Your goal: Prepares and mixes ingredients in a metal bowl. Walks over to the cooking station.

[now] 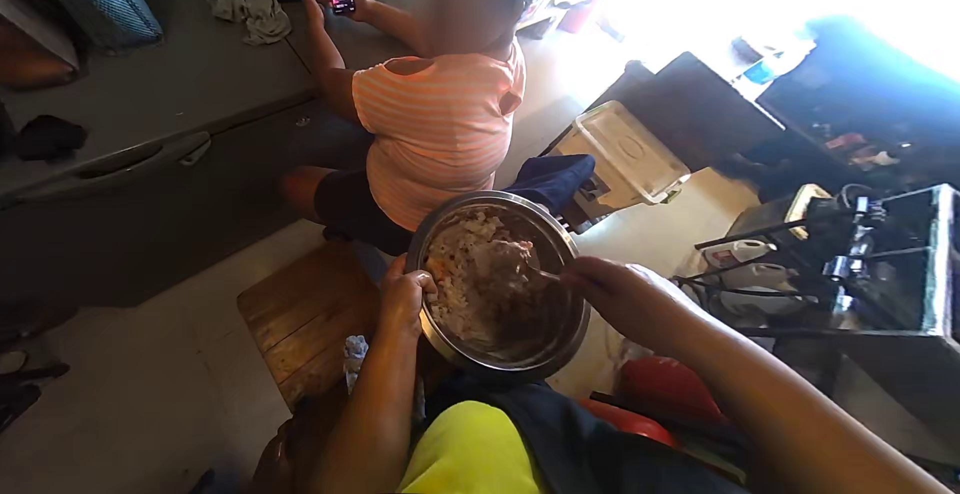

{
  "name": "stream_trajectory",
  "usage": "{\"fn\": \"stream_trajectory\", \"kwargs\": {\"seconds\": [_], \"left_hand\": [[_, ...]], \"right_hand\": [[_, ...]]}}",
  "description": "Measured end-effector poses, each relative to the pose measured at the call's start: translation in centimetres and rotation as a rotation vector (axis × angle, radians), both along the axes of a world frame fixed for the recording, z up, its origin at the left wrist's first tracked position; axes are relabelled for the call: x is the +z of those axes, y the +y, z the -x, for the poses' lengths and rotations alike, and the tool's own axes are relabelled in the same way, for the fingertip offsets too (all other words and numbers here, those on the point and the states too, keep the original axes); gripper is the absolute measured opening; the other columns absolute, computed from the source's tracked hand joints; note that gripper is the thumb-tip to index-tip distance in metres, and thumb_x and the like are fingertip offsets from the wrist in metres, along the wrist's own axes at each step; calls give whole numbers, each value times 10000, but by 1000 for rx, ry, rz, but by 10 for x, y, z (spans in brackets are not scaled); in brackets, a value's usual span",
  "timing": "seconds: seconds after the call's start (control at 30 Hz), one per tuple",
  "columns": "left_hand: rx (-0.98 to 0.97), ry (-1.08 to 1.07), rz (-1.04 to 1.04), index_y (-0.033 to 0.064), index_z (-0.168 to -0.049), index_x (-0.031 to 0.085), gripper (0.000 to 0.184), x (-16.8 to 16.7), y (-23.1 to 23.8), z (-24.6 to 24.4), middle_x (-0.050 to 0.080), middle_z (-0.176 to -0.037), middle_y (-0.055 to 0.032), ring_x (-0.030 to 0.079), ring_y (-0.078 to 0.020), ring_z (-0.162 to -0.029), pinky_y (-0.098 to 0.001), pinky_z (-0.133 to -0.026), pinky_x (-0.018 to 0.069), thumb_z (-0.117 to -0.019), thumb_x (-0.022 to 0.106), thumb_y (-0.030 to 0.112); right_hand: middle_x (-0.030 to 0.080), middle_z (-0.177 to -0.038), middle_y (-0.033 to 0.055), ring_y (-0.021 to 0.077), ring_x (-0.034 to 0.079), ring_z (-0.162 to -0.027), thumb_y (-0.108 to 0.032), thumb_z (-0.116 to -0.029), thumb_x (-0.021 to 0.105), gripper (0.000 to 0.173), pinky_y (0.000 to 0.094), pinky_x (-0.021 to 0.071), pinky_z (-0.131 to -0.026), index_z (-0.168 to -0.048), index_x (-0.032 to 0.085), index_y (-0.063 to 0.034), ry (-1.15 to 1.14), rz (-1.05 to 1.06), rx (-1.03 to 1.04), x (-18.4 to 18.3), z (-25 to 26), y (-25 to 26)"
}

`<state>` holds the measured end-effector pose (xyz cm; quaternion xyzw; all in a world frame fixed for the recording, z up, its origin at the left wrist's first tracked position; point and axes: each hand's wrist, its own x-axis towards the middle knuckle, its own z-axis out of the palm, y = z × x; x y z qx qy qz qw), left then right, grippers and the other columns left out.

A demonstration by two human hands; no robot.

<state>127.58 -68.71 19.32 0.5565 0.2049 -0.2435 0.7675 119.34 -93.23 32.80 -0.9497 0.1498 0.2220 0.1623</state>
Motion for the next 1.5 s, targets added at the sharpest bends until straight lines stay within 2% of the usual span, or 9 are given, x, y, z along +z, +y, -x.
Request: {"fn": "stream_trajectory", "kwargs": {"seconds": [0.13, 0.27, 0.47, 0.63, 0.8, 0.9, 1.17, 1.3, 1.5], "left_hand": [[8, 17, 9, 7, -1158, 663, 485, 0, 0, 0, 681, -1000, -125, 657, -171, -789, -315, -616, 555, -715, 582, -172], [7, 1, -5, 8, -1120, 670, 460, 1, -1, 1, 680, -980, -121, 654, -170, -785, -314, -616, 553, -704, 587, -171], [56, 56, -8, 5, -1126, 654, 443, -1, -3, 2, 670, -964, -136, 654, -191, -765, -328, -597, 552, -725, 584, -171], [75, 74, -13, 6, -1129, 658, 467, 1, -4, 3, 672, -961, -141, 656, -197, -767, -335, -606, 555, -706, 586, -178], [79, 72, -7, 12, -1119, 673, 459, -4, -4, 0, 672, -974, -138, 656, -198, -790, -344, -630, 562, -711, 596, -182], [57, 53, -8, 12, -1152, 659, 477, -3, -3, -2, 672, -1001, -134, 656, -190, -813, -337, -645, 559, -722, 586, -180], [13, -7, -42, 4, -1127, 674, 467, 1, -1, -3, 684, -979, -124, 658, -171, -809, -315, -659, 558, -711, 594, -192], [-6, -37, -35, 3, -1120, 678, 463, 0, -1, -1, 683, -959, -105, 651, -146, -790, -290, -641, 549, -707, 591, -188], [32, -35, -36, -2, -1066, 684, 440, 4, -3, 2, 688, -934, -115, 658, -160, -775, -304, -629, 555, -677, 597, -189]], "right_hand": [[643, -823, 35, 225, 617, -690, -365, -1075, 531, 295, 506, 523, -641, -1320, 641, -244, -128, 38, 46, 4, 3, 8], [732, -1113, 161, 393, 713, -1009, -320, -1113, 423, 346, 637, 545, -845, -1344, 656, -210, -79, 122, 73, -4, -17, 26], [719, -1132, 198, 425, 692, -1090, -253, -1112, 400, 371, 632, 529, -913, -1459, 524, -213, 231, 176, 86, -30, -45, 53], [721, -1070, 173, 402, 701, -1040, -247, -1098, 431, 316, 623, 540, -871, -1378, 568, -192, 295, 163, 173, -12, -34, 52], [744, -988, 99, 348, 716, -955, -311, -1078, 504, 261, 615, 543, -798, -1272, 675, -273, 224, 167, 248, 16, -21, 38], [739, -955, 134, 385, 716, -924, -285, -1089, 478, 267, 630, 541, -775, -1263, 672, -231, 105, 196, 233, 28, -27, 35], [689, -1240, 197, 421, 661, -1161, -324, -1126, 363, 380, 665, 498, -967, -1405, 587, -198, 95, 73, 83, -13, -80, 29], [708, -1183, 166, 376, 676, -1122, -283, -1108, 415, 343, 654, 506, -952, -1349, 631, -169, 161, -64, 217, -31, -84, 40], [728, -1068, 164, 402, 696, -1038, -229, -1082, 441, 299, 649, 525, -857, -1285, 653, -176, 237, 83, 437, -13, -64, 72]]}}
